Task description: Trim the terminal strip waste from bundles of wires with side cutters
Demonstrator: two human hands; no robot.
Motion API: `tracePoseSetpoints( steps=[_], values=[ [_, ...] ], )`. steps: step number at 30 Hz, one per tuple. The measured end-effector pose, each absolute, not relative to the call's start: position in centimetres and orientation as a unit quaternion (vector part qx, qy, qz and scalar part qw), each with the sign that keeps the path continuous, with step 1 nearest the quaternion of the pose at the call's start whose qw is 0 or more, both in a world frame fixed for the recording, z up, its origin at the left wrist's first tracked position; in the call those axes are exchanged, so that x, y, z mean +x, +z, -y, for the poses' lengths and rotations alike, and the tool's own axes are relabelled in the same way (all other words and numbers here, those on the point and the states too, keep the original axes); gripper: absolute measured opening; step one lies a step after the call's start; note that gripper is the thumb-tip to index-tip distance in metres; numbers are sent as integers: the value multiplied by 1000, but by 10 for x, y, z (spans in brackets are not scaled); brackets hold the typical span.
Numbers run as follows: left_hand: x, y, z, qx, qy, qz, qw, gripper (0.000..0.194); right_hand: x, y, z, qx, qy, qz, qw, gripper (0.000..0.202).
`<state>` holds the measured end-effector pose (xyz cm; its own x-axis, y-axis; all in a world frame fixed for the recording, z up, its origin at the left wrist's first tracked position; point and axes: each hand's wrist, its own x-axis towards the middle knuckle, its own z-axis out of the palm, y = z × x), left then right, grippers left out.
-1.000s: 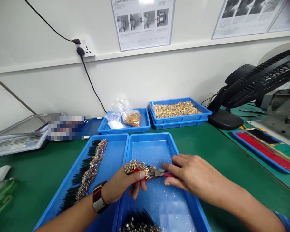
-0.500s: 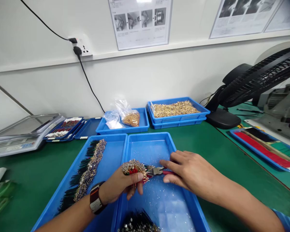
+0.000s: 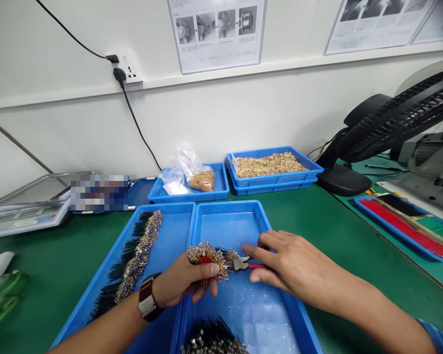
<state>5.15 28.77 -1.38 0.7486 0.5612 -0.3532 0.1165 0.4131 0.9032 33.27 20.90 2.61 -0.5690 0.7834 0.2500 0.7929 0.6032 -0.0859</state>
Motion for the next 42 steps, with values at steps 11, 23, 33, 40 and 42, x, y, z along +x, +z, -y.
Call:
tracePoseSetpoints(
  steps=[11,23,33,40,42],
  values=[
    [53,-17,-288,582,141,-330,730,50,335,30,-205,-458,23,882,108,49],
    [53,-17,-288,574,152,-316,740,54,339,32,-207,-467,-27,873,135,52],
    [49,-23,-287,544,137,-312,767,53,337,31,-208,-453,1,882,129,52],
    [52,-22,-287,547,144,-338,752,55,337,30,-207,-457,19,881,117,49],
    [54,-20,-286,556,148,-342,743,53,338,31,-206,-463,21,879,110,48]
  ],
)
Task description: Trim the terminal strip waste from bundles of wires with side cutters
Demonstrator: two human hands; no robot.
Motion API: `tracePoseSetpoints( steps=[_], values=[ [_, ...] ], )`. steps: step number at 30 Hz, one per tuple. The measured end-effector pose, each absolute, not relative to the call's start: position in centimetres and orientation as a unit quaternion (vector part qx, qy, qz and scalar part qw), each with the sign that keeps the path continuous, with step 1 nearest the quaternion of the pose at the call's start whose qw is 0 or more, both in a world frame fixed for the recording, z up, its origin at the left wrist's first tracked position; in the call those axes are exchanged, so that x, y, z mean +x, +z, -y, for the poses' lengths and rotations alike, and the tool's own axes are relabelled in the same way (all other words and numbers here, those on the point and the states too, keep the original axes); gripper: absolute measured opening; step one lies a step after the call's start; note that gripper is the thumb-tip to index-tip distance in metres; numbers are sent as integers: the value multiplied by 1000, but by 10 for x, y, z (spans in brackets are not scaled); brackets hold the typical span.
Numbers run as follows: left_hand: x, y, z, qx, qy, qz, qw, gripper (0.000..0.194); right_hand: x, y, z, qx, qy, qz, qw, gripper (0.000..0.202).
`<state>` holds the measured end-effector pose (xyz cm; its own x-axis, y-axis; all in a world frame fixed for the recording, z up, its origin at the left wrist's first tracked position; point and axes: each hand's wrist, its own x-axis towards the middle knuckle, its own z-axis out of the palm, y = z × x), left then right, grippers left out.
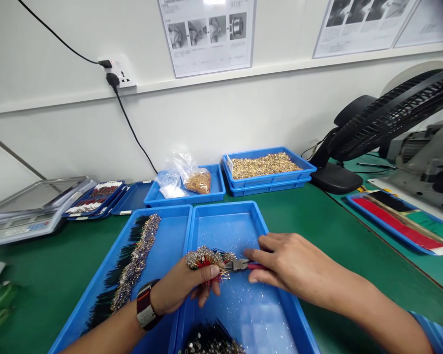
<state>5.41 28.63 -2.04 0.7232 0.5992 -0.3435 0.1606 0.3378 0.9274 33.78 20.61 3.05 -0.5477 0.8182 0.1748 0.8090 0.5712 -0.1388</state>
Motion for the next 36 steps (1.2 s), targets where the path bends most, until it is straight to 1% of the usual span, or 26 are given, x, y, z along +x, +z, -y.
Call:
tracePoseSetpoints(
  steps=[4,8,16,24,26,30,33,36],
  values=[
    [56,-17,-285,568,151,-338,735,52,337,33,-205,-467,-1,875,129,49],
    [56,-15,-283,563,150,-347,735,50,336,32,-206,-474,-48,868,136,48],
    [57,-10,-283,501,130,-347,782,51,334,25,-208,-473,-91,866,131,47],
    [56,-7,-283,457,117,-340,813,55,334,24,-209,-463,-70,872,140,47],
    [57,-8,-282,468,124,-345,804,55,334,24,-209,-465,-55,873,135,45],
    [60,-11,-282,504,178,-380,755,49,335,23,-208,-480,-21,870,112,43],
    [61,-14,-282,520,184,-397,733,47,335,24,-207,-484,19,870,95,43],
    [60,-15,-283,543,186,-388,721,48,336,26,-206,-481,37,869,109,47]
  ],
)
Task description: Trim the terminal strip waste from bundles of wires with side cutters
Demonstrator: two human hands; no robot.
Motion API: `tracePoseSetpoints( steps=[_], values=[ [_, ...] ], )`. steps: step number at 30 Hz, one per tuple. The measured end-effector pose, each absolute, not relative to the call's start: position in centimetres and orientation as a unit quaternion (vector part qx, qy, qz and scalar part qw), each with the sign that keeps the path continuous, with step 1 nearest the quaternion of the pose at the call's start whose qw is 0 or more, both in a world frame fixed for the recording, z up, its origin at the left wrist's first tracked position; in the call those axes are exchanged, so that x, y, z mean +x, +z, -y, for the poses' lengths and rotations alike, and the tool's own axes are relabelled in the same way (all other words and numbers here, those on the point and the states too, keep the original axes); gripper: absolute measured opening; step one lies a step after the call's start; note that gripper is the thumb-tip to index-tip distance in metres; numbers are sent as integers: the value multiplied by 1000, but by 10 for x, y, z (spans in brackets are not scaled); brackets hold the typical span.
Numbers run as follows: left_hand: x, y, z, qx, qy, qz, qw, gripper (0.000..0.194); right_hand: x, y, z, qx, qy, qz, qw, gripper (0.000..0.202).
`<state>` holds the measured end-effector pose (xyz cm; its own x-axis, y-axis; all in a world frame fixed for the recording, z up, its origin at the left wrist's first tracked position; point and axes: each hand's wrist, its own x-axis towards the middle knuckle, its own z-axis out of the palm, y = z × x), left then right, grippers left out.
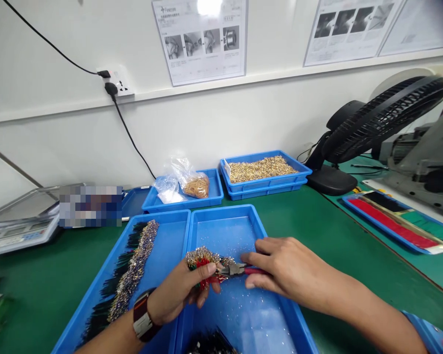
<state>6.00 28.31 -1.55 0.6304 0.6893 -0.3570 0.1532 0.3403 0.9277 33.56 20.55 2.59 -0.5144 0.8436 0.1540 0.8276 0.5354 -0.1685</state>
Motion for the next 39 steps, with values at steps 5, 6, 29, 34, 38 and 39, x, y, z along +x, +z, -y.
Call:
tracePoseSetpoints(
  steps=[5,6,29,34,38,39],
  values=[
    [60,-13,-283,579,189,-362,705,52,338,28,-208,-488,-29,863,126,50],
    [61,-12,-283,579,188,-360,707,52,339,27,-209,-489,-42,862,126,50],
    [58,-19,-284,533,198,-389,725,49,336,27,-206,-485,35,869,94,44],
    [54,-21,-286,560,190,-354,724,48,337,34,-204,-482,27,867,123,47],
    [54,-18,-286,558,184,-343,732,51,338,31,-206,-482,-23,866,131,47],
    [54,-16,-286,554,184,-344,736,52,338,30,-206,-481,-30,866,134,47]
  ],
)
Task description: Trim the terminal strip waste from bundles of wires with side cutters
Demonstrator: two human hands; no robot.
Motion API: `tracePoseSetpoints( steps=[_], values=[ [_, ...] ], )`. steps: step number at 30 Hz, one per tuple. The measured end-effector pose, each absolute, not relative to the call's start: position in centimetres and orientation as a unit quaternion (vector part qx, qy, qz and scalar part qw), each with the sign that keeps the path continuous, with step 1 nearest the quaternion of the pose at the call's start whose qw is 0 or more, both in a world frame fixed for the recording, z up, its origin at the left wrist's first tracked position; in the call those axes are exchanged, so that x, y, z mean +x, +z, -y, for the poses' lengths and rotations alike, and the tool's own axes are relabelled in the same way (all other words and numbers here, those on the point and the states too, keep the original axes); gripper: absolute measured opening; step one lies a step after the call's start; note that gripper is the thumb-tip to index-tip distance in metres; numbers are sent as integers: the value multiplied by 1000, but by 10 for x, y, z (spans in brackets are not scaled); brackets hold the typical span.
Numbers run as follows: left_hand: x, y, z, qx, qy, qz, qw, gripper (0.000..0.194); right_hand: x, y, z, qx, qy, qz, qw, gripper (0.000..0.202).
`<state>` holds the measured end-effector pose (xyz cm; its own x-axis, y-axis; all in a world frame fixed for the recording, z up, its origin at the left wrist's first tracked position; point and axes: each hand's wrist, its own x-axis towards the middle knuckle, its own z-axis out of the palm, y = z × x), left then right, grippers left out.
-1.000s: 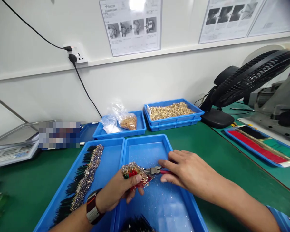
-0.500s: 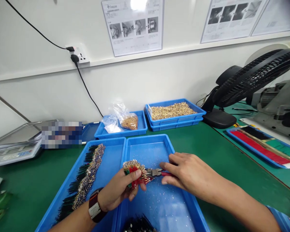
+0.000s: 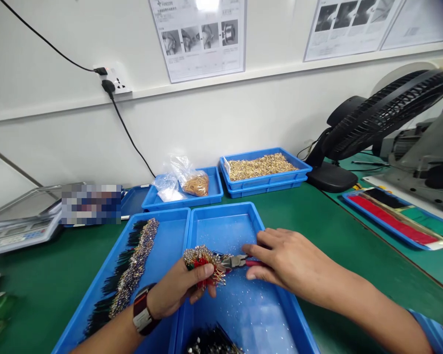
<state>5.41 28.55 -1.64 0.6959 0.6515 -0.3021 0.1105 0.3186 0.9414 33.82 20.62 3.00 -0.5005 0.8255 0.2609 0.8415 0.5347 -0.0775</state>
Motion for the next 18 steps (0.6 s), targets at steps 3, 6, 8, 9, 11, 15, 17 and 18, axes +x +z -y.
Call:
tracePoseSetpoints(
  steps=[3,6,8,9,11,15,17,18],
  values=[
    [55,-13,-284,546,178,-347,741,53,338,28,-207,-477,-39,867,142,47],
    [55,-11,-284,537,169,-347,750,52,338,27,-207,-477,-40,867,139,48],
    [55,-10,-285,528,165,-342,759,51,338,28,-208,-475,-38,868,139,49],
    [55,-10,-285,523,162,-340,765,50,338,28,-208,-473,-36,869,139,49],
    [54,-10,-286,509,157,-339,776,50,337,28,-208,-469,-26,872,137,49],
    [51,-11,-287,483,128,-333,799,51,337,30,-208,-462,-1,877,130,48],
    [51,-12,-287,479,120,-329,805,52,337,31,-207,-459,8,879,129,48],
    [52,-12,-287,480,123,-331,803,52,338,31,-207,-457,13,880,127,47]
  ],
)
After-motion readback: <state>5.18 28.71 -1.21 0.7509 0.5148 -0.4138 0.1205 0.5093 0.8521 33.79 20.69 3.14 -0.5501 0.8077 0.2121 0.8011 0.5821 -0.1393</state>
